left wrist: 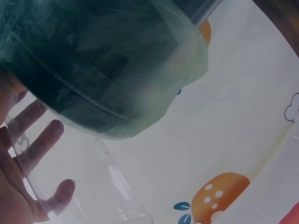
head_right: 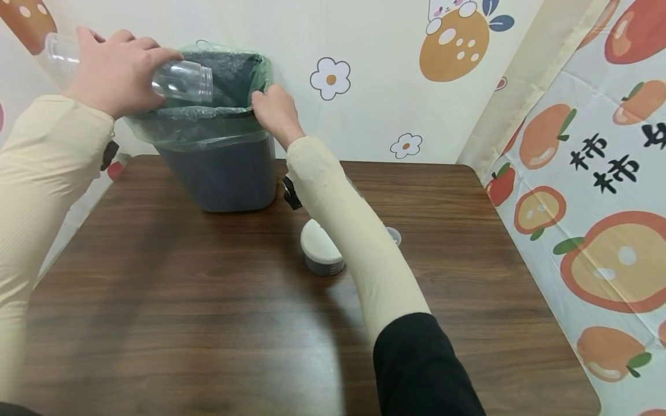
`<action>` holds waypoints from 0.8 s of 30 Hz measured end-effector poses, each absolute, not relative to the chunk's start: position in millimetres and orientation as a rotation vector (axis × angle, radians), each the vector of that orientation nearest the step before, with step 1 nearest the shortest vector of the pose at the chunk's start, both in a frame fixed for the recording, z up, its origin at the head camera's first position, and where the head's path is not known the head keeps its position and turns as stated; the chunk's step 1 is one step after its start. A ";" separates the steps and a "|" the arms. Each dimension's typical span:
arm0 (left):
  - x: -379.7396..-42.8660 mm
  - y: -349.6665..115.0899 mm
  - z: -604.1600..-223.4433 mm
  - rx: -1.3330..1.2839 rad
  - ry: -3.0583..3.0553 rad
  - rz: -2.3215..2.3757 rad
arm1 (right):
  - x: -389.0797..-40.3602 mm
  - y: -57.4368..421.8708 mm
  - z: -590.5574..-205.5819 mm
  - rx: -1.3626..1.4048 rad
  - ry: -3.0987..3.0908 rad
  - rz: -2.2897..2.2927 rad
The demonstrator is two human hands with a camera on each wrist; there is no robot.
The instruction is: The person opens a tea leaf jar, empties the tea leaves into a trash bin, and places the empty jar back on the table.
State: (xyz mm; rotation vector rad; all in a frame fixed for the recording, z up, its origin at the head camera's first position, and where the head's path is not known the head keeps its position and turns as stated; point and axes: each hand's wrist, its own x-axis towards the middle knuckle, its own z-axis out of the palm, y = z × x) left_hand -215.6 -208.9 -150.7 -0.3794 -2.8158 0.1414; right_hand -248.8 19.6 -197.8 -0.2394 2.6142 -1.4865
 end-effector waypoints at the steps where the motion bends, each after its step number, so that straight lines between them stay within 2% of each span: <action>1: -215.7 -207.4 -150.2 -0.376 -2.815 0.140 | -249.4 21.4 -198.7 -0.242 2.613 -1.495; 8: -210.7 -200.4 -145.3 -0.363 -2.793 0.093 | -256.9 42.2 -204.7 -0.202 2.664 -1.476; 14: -200.8 -197.1 -144.2 -0.359 -2.730 -0.008 | -260.9 78.8 -212.7 -0.150 2.718 -1.405; 24: -157.4 -164.7 -144.1 -0.492 -2.575 -0.078 | -250.3 161.8 -251.3 -0.162 2.790 -1.139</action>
